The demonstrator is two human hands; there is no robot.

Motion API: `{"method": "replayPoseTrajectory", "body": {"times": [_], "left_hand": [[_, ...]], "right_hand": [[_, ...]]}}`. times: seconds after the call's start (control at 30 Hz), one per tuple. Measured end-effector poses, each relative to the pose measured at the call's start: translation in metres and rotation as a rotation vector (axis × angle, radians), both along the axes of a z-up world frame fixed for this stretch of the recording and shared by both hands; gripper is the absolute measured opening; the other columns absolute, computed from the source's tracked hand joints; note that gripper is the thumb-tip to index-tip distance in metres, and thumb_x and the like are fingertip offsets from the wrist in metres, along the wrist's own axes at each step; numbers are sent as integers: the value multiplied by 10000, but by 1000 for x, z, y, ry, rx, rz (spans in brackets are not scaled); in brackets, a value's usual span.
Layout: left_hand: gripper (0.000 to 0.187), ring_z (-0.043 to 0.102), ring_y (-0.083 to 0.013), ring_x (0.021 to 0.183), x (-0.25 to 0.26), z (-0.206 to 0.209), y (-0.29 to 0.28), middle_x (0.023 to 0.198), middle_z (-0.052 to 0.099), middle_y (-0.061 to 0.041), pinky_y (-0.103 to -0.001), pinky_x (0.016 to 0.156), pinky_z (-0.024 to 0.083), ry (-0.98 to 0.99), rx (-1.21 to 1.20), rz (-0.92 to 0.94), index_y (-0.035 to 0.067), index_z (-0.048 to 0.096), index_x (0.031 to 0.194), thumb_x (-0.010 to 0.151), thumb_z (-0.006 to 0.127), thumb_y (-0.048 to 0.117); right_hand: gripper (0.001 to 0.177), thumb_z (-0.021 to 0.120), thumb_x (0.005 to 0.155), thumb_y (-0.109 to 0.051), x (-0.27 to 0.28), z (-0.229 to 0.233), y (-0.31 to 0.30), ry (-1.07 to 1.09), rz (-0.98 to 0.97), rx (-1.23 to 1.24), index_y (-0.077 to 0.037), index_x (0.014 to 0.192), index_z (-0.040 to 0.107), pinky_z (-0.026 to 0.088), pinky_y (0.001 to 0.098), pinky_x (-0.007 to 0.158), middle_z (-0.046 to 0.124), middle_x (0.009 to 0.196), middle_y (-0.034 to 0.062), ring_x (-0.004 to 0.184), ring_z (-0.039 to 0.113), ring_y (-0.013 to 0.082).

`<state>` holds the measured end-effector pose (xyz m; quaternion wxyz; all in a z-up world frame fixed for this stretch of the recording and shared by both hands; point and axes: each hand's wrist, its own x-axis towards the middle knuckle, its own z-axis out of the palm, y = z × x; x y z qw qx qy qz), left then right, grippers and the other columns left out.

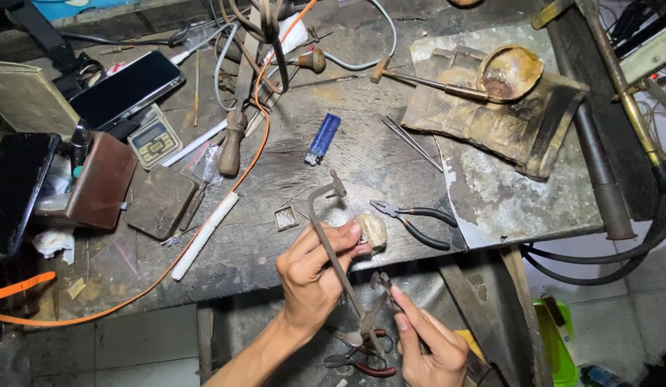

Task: Sawing a small metal piece using a jeweler's saw on a workbench

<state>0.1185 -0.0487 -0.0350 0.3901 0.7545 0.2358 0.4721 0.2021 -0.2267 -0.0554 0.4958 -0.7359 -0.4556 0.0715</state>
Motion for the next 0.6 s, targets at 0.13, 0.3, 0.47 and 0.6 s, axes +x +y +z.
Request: {"method": "replayPoseTrajectory", "body": {"times": [0.13,0.3,0.47,0.6], "left_hand": [[284,744,-254,868,1,2,3,983,758,-131,-323,803,609,-3,25,-31,19,722,1066,817,848,-35],[320,736,-267,895,1,1,2,1022,762,-131,-328,806,605,-3,30,-27,27,714,1084,810,860,-47],[325,683,-269,804,0,-2,5,996,751,-138,-332,737,558,-6,83,-46,2,711,1114,826,856,-42],[300,680,-264,778,1,2,2,938,736,-122,-338,740,545,12,99,-32,1,708,1090,831,854,-39]], "right_hand": [[271,577,958,-120,-13,-3,-6,107,-137,-8,-93,1169,745,426,132,442,797,822,5,382,460,12],[276,596,955,-142,-14,-4,-7,137,-110,-15,-93,1184,742,437,158,477,722,677,-3,395,468,35],[309,569,950,-201,-16,-26,-38,119,-171,-186,-216,1192,761,513,128,491,814,746,-54,378,576,-14],[261,629,920,-140,-26,-2,-10,264,-282,-53,-134,1142,766,442,157,375,695,591,-2,359,441,36]]}}
